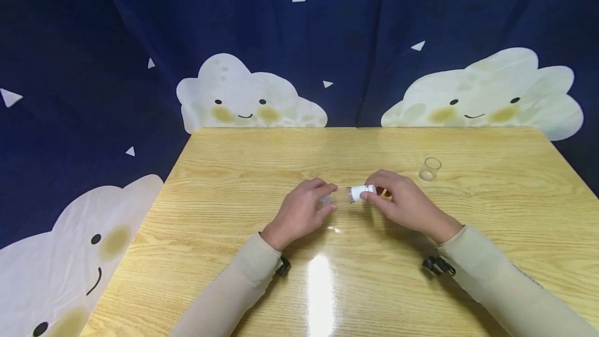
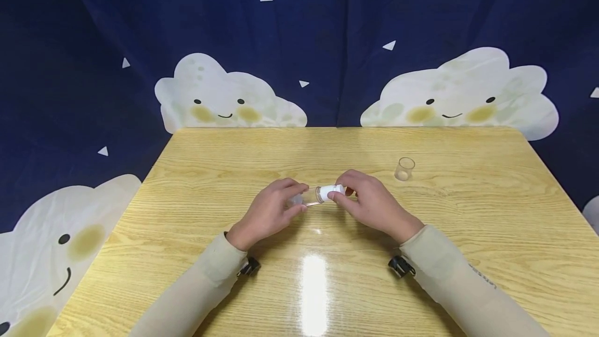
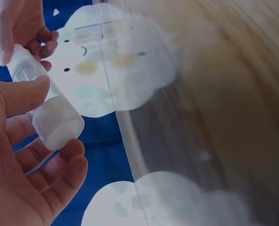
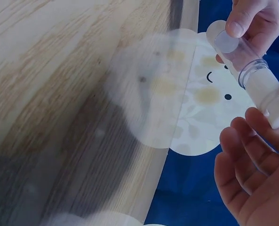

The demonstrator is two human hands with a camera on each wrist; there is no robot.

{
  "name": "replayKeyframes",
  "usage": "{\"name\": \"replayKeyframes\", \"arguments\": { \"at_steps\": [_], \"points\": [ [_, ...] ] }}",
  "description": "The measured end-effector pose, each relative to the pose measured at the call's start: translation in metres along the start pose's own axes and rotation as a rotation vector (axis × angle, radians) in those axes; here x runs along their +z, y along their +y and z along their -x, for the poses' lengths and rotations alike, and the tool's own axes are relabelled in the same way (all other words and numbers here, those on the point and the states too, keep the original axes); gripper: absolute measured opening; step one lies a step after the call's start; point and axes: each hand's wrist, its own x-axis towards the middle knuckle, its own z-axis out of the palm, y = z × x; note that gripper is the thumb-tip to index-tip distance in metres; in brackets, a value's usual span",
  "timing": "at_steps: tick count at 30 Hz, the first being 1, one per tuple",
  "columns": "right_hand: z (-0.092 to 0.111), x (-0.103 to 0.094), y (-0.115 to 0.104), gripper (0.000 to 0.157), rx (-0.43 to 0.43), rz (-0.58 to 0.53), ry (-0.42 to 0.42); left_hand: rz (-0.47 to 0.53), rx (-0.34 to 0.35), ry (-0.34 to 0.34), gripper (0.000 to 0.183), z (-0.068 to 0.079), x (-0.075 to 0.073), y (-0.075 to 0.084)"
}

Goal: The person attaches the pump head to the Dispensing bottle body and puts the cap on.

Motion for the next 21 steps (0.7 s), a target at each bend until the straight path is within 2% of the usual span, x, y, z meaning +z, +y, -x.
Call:
{"name": "replayKeyframes", "arguments": {
  "at_steps": [12, 14, 19, 21],
  "points": [
    [-0.0008, 0.001, -0.0012, 0.009, 0.042, 0.014, -0.027, 0.025, -0.014, 0.004, 0.038, 0.0007, 0.0017, -0.0031],
    [-0.0004, 0.0007, -0.0015, 0.017, 0.063, 0.012, -0.037, 0.034, -0.016, 0.005, 0.038, 0.0007, 0.0022, -0.0036],
    [0.001, -0.0008, -0.0014, 0.049, 0.111, -0.01, -0.076, 0.043, -0.015, 0.0, 0.039, 0.0002, 0.002, -0.0039],
    [0.0018, -0.0017, -0.0013, 0.056, 0.11, -0.022, -0.081, 0.038, -0.017, -0.005, 0.039, 0.0002, 0.0013, -0.004]
  ]
}}
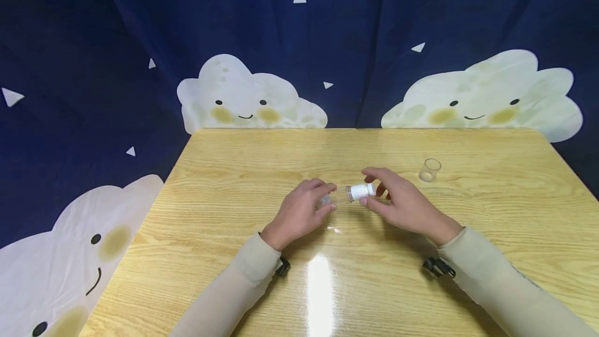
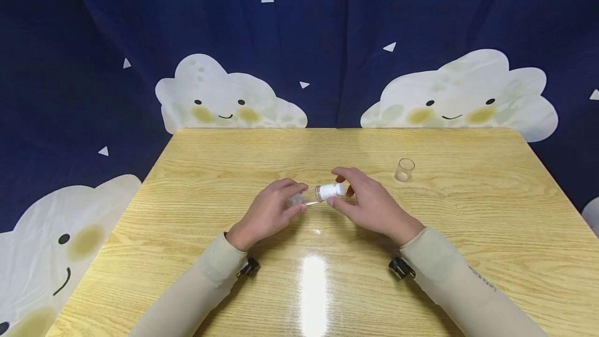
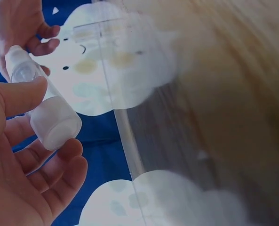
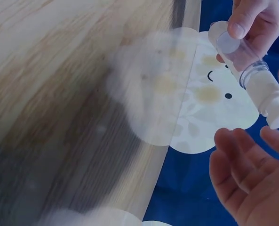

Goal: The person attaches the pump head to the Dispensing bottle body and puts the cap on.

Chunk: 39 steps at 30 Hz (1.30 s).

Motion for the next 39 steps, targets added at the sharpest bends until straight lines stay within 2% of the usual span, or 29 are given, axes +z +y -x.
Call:
{"name": "replayKeyframes", "arguments": {
  "at_steps": [3, 11, 17, 23, 30, 39],
  "points": [
    [0.001, -0.0014, 0.0006, 0.057, -0.042, -0.008, 0.021, -0.009, -0.004, -0.006, 0.04, -0.0002, -0.001, 0.0002],
    [0.0015, 0.0019, 0.003, 0.048, -0.231, -0.005, 0.127, -0.012, 0.015, 0.012, 0.04, -0.0006, -0.0008, 0.0011],
    [0.0017, 0.0037, 0.0058, 0.038, -0.285, 0.018, 0.174, -0.012, 0.027, 0.032, 0.039, 0.0002, 0.0004, 0.0013],
    [0.0034, 0.0025, 0.0047, 0.032, -0.258, 0.026, 0.162, -0.013, 0.037, 0.045, 0.039, 0.001, 0.0004, 0.0026],
    [0.0055, 0.0009, 0.0018, 0.016, -0.125, 0.042, 0.044, -0.01, 0.037, 0.052, 0.039, 0.0023, 0.0011, 0.0025],
    [0.004, 0.0016, 0.0022, 0.009, -0.082, 0.051, 0.007, -0.009, 0.034, 0.042, 0.038, 0.0035, 0.0005, 0.0016]
  ]
}}
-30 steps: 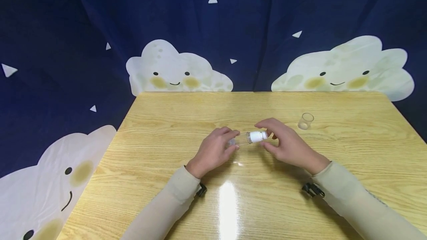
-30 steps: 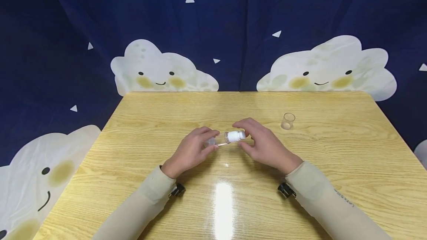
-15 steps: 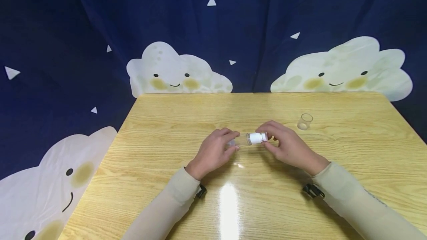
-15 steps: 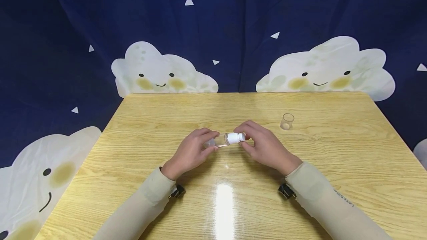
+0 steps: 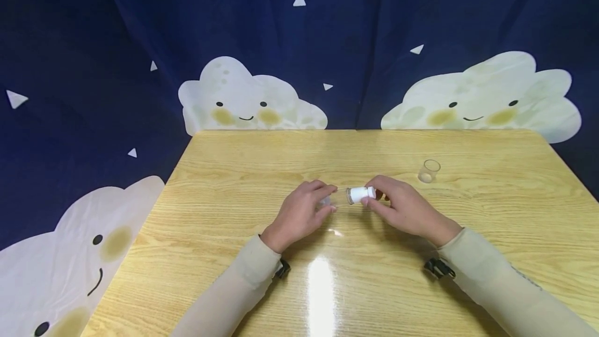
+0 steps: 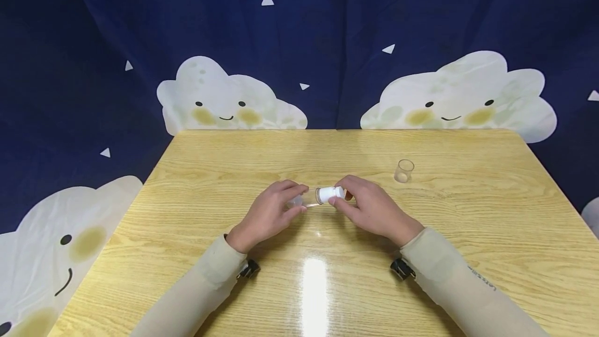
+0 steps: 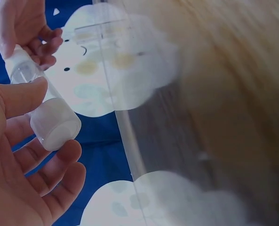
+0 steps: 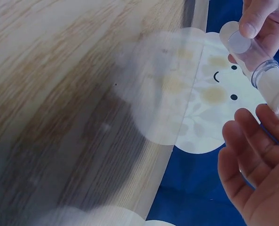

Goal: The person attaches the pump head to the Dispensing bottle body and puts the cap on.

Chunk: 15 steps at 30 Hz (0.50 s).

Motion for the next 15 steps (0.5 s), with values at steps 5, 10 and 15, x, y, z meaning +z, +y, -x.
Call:
{"name": "replayKeyframes", "arguments": {
  "at_steps": [5, 10, 15],
  "points": [
    [-0.0001, -0.0001, -0.0001, 0.019, 0.034, 0.002, -0.013, 0.004, -0.013, -0.006, 0.039, -0.0005, -0.0004, -0.0011],
    [0.0006, 0.0002, 0.0018, 0.04, 0.042, -0.01, -0.004, 0.004, -0.029, -0.016, 0.039, -0.0002, -0.0015, -0.001],
    [0.0005, 0.0002, 0.0041, 0.044, -0.009, -0.025, 0.038, 0.005, -0.044, -0.018, 0.039, 0.0002, -0.0018, -0.0011]
  ]
}}
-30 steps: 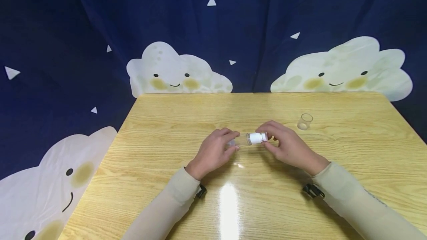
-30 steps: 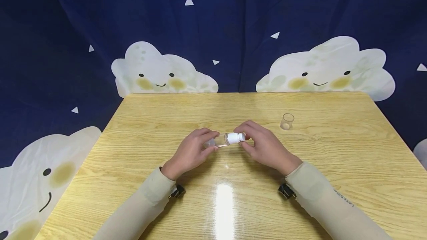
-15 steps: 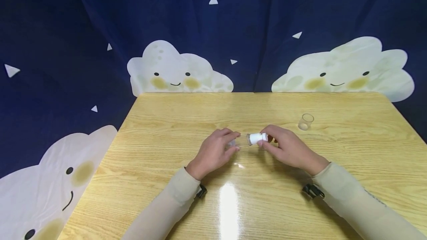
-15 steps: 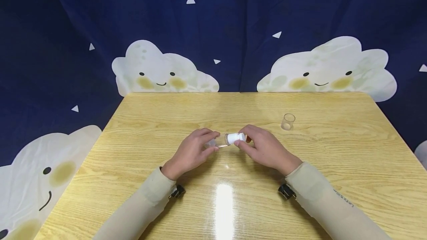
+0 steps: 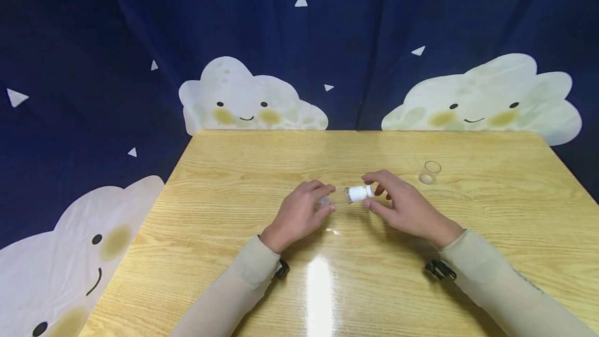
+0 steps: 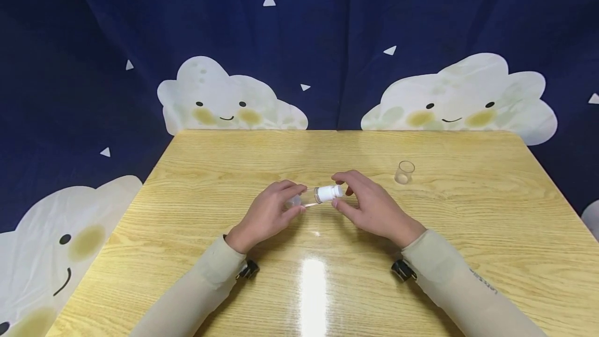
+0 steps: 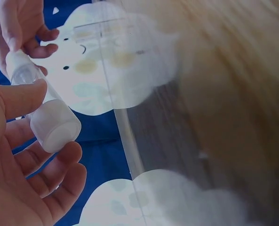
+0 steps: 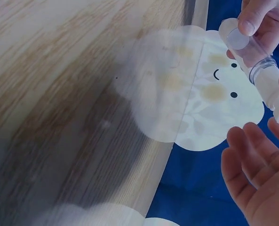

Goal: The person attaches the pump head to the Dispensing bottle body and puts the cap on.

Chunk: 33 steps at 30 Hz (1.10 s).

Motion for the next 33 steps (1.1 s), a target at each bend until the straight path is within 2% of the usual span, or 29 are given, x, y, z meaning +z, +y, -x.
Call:
{"name": "replayKeyframes", "arguments": {
  "at_steps": [9, 18, 21, 29, 33],
  "points": [
    [-0.0022, 0.0012, -0.0004, 0.039, -0.13, 0.015, 0.101, 0.01, -0.005, 0.002, 0.04, -0.0005, 0.0019, -0.0003],
    [-0.0035, 0.0035, -0.0003, 0.032, -0.174, 0.007, 0.121, 0.013, 0.013, 0.006, 0.04, -0.0003, 0.0023, 0.001],
    [-0.0029, 0.0024, -0.0008, 0.03, -0.147, 0.017, 0.095, 0.006, 0.011, 0.003, 0.04, -0.0007, 0.0016, 0.0016],
    [-0.0025, -0.0008, -0.0055, 0.019, 0.038, 0.054, -0.06, -0.014, 0.014, 0.004, 0.039, -0.0011, 0.0016, 0.0021],
    [-0.0032, -0.0009, -0.0056, 0.016, 0.062, 0.067, -0.076, -0.015, 0.015, 0.004, 0.039, -0.0016, 0.0014, 0.003]
  ]
}}
